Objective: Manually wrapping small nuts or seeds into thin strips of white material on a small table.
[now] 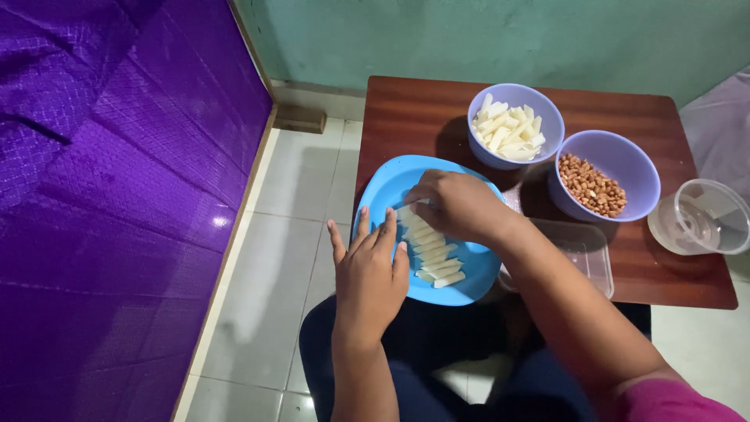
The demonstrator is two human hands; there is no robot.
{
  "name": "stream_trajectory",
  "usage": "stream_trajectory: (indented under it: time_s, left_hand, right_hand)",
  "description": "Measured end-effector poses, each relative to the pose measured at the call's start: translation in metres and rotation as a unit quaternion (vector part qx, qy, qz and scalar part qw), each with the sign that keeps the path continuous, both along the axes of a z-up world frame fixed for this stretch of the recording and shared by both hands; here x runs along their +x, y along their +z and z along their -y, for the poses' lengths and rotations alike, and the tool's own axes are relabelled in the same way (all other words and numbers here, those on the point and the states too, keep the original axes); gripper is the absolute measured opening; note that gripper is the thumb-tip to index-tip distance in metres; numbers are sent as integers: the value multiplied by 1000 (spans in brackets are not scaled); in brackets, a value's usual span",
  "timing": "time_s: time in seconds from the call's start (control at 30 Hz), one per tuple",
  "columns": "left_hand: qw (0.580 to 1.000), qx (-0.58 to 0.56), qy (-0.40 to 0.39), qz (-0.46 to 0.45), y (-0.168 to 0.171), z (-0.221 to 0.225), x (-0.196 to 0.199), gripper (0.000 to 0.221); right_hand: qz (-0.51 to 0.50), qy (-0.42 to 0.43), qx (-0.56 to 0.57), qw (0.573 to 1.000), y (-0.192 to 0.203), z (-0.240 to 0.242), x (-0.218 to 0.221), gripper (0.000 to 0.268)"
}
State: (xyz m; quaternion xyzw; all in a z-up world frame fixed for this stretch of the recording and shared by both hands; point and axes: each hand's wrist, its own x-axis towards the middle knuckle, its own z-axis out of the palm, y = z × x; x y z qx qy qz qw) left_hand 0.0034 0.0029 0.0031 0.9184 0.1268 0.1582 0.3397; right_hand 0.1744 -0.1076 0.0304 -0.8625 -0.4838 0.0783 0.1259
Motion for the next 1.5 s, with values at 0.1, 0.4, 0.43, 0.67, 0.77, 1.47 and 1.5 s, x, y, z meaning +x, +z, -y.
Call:
stream_trajectory:
  time_s: [0.1,0.4,0.43,0.67,0.77,1.47,1.5]
  left_hand:
    - [1000,-2,-4,0,0,0,1,49]
    - [1000,2,-1,14,1,0,0,49]
    - [1000,2,-1,14,0,0,1,49]
    - [999,-1,10,31,0,0,0,48]
    - [999,-1,14,50,-2,1,0,49]
    - [442,-823,-283,216,13,74,-3,85]
    - [422,-838,-286,194,16,78,-2,82]
  right_hand:
    - [-25,-11,-2,1000,-1,-3,0,18]
    - [-10,-13,-31,999,-6,-8,3,16]
    - [-10,-13,-31,999,-7,-8,4,16]
    - [16,-7,17,1000,-3,-5,6,11]
    - [17,-8,31,999,2,-2,4,9]
    - [-31,-37,219,974,66,94,-54,16]
    - [-19,-28,215,976,66,98,-58,20]
